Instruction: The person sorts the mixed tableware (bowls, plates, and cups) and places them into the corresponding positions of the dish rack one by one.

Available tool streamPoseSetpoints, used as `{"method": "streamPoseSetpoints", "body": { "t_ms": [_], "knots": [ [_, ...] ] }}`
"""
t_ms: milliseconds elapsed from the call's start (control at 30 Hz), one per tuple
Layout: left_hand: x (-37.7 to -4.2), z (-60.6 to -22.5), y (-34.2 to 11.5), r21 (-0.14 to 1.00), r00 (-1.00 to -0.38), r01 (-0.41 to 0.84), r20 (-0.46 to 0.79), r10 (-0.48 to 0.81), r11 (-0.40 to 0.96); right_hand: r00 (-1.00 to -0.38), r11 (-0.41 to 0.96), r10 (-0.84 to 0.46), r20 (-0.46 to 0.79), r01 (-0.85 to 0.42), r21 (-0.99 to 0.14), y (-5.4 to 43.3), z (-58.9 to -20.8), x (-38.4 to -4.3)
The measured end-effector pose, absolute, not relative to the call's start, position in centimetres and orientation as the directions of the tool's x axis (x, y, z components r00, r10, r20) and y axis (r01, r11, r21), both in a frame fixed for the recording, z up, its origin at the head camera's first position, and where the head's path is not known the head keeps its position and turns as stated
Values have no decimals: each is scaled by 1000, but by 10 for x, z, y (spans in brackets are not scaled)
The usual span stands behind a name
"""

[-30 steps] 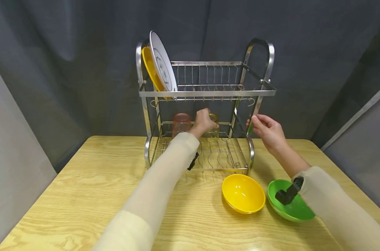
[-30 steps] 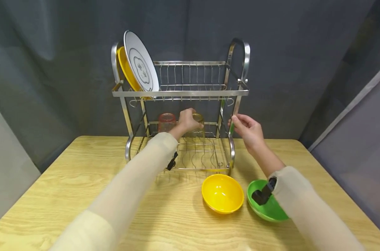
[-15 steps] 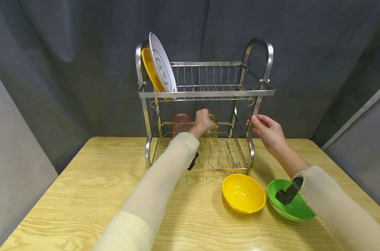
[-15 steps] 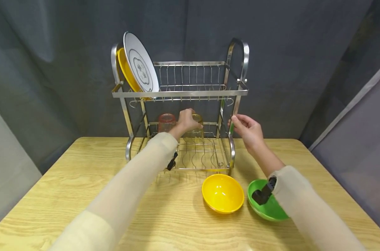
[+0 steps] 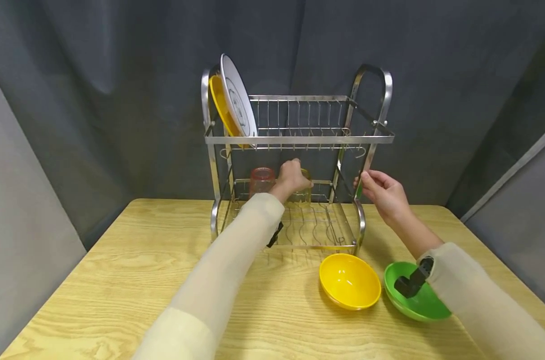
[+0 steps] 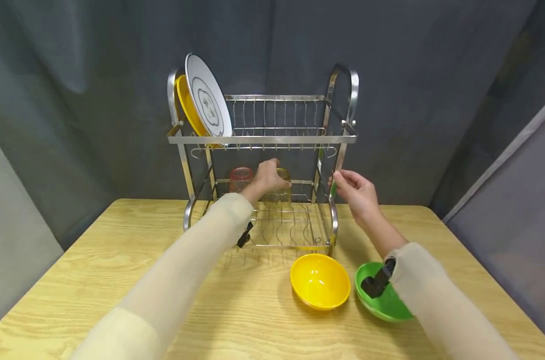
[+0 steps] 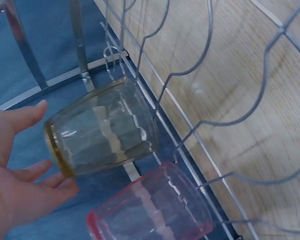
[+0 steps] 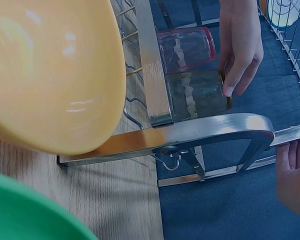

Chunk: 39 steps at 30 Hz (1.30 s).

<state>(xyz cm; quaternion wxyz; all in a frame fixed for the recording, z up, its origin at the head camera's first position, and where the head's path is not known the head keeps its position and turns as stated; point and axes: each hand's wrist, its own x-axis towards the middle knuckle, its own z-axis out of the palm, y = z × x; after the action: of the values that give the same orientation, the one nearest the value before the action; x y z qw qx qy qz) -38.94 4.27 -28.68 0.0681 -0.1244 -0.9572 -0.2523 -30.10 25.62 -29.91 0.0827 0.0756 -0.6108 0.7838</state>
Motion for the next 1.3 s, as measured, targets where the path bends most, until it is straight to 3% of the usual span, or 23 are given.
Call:
{"method": "streamPoseSetpoints", "body": {
  "t_ms": [367, 800, 1300],
  "knots": [
    [-364, -274, 31, 486, -947, 317, 214, 241, 814, -973, -253, 22, 231, -228, -940, 257, -301, -302],
    [-308, -271, 18, 654, -919, 370, 155, 362, 660, -974, -185, -20, 226, -218, -958, 265, -298, -304],
    [-243, -296, 3, 756, -868, 404, 140, 476, 515, -981, -49, -27, 191, -189, -981, 268, -295, -305]
  ]
}}
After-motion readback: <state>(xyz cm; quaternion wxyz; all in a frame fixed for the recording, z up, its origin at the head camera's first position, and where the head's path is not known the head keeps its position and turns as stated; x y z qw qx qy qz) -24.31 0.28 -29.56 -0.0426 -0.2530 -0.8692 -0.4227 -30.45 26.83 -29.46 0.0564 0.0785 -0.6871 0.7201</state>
